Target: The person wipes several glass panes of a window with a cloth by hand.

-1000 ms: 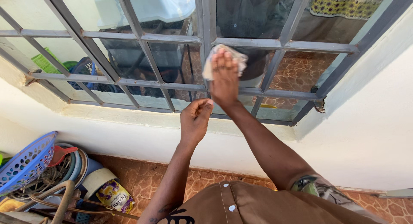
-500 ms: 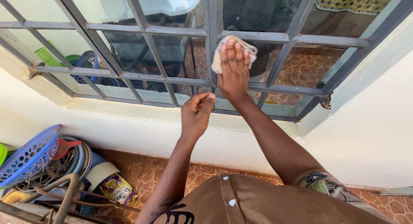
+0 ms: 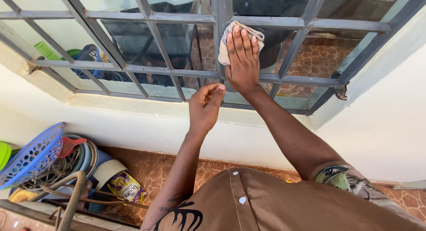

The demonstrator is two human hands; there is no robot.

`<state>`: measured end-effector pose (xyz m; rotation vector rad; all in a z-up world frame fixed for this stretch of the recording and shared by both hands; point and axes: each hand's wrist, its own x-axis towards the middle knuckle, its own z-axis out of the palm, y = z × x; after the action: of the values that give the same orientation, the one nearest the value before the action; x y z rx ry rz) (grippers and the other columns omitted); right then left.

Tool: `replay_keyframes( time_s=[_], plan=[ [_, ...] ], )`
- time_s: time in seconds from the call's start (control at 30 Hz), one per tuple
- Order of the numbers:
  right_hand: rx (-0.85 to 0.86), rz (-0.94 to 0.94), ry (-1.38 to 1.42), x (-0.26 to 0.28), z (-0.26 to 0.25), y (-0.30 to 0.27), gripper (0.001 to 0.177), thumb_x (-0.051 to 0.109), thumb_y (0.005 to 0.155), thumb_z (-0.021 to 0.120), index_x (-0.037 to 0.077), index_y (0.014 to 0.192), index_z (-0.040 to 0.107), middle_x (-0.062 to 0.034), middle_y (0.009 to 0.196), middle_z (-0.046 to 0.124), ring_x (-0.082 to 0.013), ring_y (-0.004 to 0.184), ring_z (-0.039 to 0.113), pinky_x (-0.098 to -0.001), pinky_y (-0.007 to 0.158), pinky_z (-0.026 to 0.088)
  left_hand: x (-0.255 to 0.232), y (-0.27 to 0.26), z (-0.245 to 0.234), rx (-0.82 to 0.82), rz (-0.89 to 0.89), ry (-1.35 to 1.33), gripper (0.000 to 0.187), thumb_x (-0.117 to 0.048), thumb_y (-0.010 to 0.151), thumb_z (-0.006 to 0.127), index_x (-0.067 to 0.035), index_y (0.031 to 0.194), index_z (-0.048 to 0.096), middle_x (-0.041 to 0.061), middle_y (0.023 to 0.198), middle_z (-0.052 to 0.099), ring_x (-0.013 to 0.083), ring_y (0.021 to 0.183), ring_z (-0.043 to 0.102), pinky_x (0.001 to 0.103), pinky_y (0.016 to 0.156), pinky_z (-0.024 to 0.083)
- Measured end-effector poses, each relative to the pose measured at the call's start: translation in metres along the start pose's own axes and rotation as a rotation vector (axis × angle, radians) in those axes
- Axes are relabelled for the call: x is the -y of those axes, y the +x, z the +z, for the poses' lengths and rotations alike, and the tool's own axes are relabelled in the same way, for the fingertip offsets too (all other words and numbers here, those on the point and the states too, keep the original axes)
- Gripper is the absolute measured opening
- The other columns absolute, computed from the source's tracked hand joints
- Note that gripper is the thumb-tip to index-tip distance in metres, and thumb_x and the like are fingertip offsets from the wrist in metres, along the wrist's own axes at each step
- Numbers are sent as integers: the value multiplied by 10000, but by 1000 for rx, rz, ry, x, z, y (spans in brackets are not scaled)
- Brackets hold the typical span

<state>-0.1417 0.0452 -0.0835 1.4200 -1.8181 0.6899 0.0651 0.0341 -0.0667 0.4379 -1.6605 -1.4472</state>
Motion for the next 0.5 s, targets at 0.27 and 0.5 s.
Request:
replay_keyframes(
  time_s=[0.27, 0.5],
  plan=[
    [300, 89, -12, -18, 2, -106, 716, 197, 933, 559, 37, 1604, 368, -179, 1677, 317, -312, 1566, 221, -508, 1274, 121, 19, 0, 1, 28, -64, -43, 292, -213, 1013, 691, 40, 1154, 728, 49, 893, 740, 38, 748, 604, 202, 643, 487],
    [44, 307, -109, -36, -15, -105, 672, 225, 1084, 535, -55, 1632, 264, -271, 1721, 213, -414, 1633, 158, -551, 1335, 86, 21, 5, 10, 43, -89, -68, 282, -210, 1008, 688, 35, 1143, 718, 52, 919, 750, 57, 797, 653, 205, 694, 527]
  ],
)
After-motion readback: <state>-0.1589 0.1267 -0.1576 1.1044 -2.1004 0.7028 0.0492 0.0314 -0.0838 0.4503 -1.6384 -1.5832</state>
